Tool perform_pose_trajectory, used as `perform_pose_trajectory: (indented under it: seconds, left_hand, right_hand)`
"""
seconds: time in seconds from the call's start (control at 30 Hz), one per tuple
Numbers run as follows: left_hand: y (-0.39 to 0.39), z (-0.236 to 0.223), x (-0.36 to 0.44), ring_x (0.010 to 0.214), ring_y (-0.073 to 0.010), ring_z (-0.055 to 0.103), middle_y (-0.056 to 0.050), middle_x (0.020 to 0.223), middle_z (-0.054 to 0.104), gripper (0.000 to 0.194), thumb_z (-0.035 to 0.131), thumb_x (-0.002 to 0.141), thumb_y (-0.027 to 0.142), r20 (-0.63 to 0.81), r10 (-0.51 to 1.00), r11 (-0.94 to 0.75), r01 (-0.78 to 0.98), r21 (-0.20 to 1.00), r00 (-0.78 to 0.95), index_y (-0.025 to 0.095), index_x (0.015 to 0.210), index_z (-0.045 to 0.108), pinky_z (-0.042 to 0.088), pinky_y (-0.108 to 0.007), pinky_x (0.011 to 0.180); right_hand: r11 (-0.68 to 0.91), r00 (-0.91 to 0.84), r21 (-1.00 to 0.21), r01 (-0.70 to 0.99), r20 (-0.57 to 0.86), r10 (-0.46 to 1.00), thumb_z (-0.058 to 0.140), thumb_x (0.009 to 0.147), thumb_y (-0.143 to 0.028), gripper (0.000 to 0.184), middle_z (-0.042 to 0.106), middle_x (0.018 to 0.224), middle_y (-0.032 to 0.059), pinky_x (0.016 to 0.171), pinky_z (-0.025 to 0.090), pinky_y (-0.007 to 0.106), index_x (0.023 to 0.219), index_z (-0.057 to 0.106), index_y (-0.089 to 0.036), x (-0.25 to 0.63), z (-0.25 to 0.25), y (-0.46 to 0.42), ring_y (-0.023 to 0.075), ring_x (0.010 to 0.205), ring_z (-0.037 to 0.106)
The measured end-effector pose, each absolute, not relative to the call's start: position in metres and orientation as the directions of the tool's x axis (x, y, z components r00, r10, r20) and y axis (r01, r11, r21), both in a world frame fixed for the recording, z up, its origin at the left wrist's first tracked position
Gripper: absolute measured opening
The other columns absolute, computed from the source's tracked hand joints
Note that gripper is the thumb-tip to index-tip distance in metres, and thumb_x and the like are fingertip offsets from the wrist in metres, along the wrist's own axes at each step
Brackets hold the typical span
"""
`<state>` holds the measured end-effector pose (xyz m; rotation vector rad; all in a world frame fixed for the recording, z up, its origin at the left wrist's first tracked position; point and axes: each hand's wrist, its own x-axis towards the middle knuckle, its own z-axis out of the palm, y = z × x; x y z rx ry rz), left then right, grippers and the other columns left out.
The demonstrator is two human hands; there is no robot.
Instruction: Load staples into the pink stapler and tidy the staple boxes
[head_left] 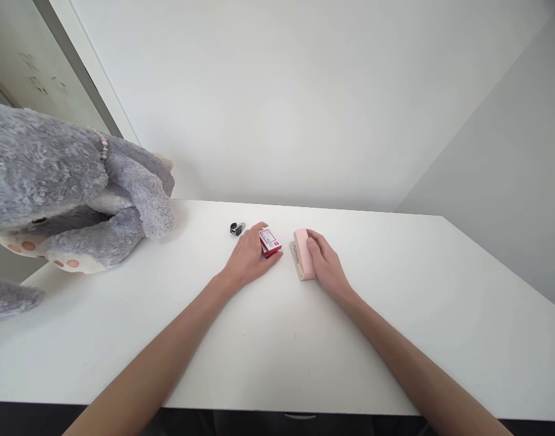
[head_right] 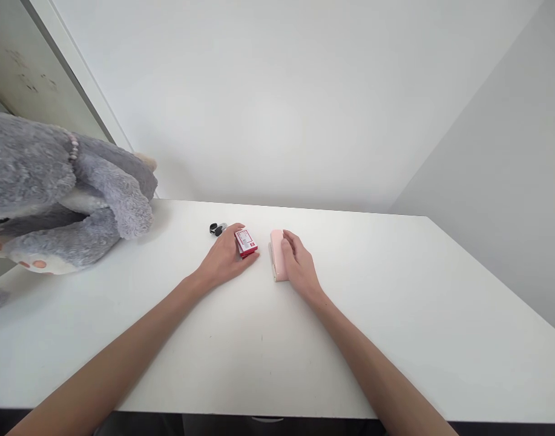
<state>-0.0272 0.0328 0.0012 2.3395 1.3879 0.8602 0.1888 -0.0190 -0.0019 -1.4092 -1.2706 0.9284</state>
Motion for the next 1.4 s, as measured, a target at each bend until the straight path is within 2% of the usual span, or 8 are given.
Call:
perform_pose_trajectory:
  seconds: [0.3,0.43,0.6,0.77,1.0,1.17,1.33,1.4]
  left_hand:
    - [0.031,0.003,-0.026,0.115,-0.0303,0.061,-0.013,0.127,0.062,0.061,0.063,0.094,0.050,0.366,0.866,-0.495,0.694,0.524,0.342,0.021,0.143,0.040,0.050,-0.047,0.100]
    - [0.033,0.003,-0.025,0.117,-0.0312,0.059,-0.014,0.130,0.060,0.053,0.061,0.096,0.047,0.456,0.864,-0.448,0.743,0.497,0.216,0.021,0.139,0.043,0.049,-0.047,0.100]
    - [0.036,0.006,-0.027,0.111,-0.0327,0.059,-0.013,0.122,0.064,0.047,0.060,0.094,0.038,0.530,0.843,-0.353,0.838,0.416,0.093,0.021,0.135,0.045,0.045,-0.050,0.102]
    - [0.036,0.007,-0.029,0.109,-0.0348,0.059,-0.013,0.116,0.067,0.041,0.059,0.089,0.032,0.506,0.856,-0.300,0.900,0.316,0.108,0.022,0.128,0.053,0.042,-0.051,0.102]
    - [0.039,-0.001,-0.031,0.110,-0.0340,0.060,-0.012,0.118,0.069,0.043,0.053,0.093,0.030,0.462,0.860,-0.347,0.912,0.216,0.218,0.028,0.136,0.059,0.042,-0.052,0.101]
    - [0.038,-0.004,-0.029,0.112,-0.0333,0.060,-0.012,0.118,0.067,0.038,0.050,0.098,0.034,0.430,0.862,-0.397,0.885,0.244,0.268,0.028,0.134,0.064,0.045,-0.051,0.100]
    - [0.036,0.003,-0.027,0.129,-0.0306,0.057,-0.011,0.140,0.061,0.039,0.039,0.106,0.037,0.503,0.831,-0.436,0.838,0.328,0.236,0.028,0.138,0.059,0.044,-0.049,0.106]
    - [0.036,0.005,-0.028,0.128,-0.0286,0.059,-0.010,0.140,0.063,0.038,0.037,0.106,0.032,0.524,0.824,-0.453,0.807,0.380,0.216,0.027,0.138,0.057,0.044,-0.047,0.108]
  right_hand:
    - [0.030,0.161,-0.970,0.239,0.070,0.984,0.045,0.101,-0.061,0.054,0.061,0.152,0.0034,0.115,0.045,0.048,0.144,0.060,-0.033,0.188,-0.002,-0.018,0.0292,0.137,0.057]
    - [0.027,0.167,-0.969,0.244,0.070,0.983,0.045,0.100,-0.063,0.056,0.061,0.152,0.0038,0.114,0.046,0.048,0.144,0.060,-0.033,0.188,-0.002,-0.018,0.0299,0.137,0.057]
    - [0.024,0.161,-0.971,0.239,0.065,0.985,0.045,0.100,-0.063,0.055,0.061,0.152,0.0034,0.113,0.047,0.047,0.144,0.060,-0.033,0.189,-0.002,-0.019,0.0296,0.136,0.058]
    - [0.018,0.163,-0.970,0.244,0.060,0.985,0.045,0.100,-0.063,0.054,0.061,0.152,0.0025,0.112,0.047,0.047,0.143,0.060,-0.034,0.189,-0.002,-0.020,0.0296,0.136,0.058]
    - [0.019,0.164,-0.969,0.245,0.060,0.985,0.045,0.100,-0.062,0.054,0.062,0.151,0.0033,0.112,0.047,0.047,0.142,0.061,-0.033,0.188,-0.001,-0.019,0.0294,0.135,0.058]
    - [0.017,0.168,-0.968,0.250,0.061,0.984,0.045,0.100,-0.063,0.054,0.062,0.151,0.0032,0.113,0.047,0.048,0.142,0.061,-0.033,0.188,-0.002,-0.019,0.0298,0.135,0.058]
    - [0.018,0.161,-0.967,0.255,0.061,0.985,0.045,0.100,-0.063,0.055,0.062,0.150,0.0036,0.112,0.048,0.048,0.142,0.061,-0.033,0.189,-0.002,-0.019,0.0300,0.134,0.059]
    - [0.019,0.161,-0.967,0.253,0.061,0.985,0.045,0.099,-0.064,0.055,0.063,0.150,0.0035,0.111,0.048,0.048,0.143,0.061,-0.033,0.189,-0.001,-0.019,0.0303,0.134,0.059]
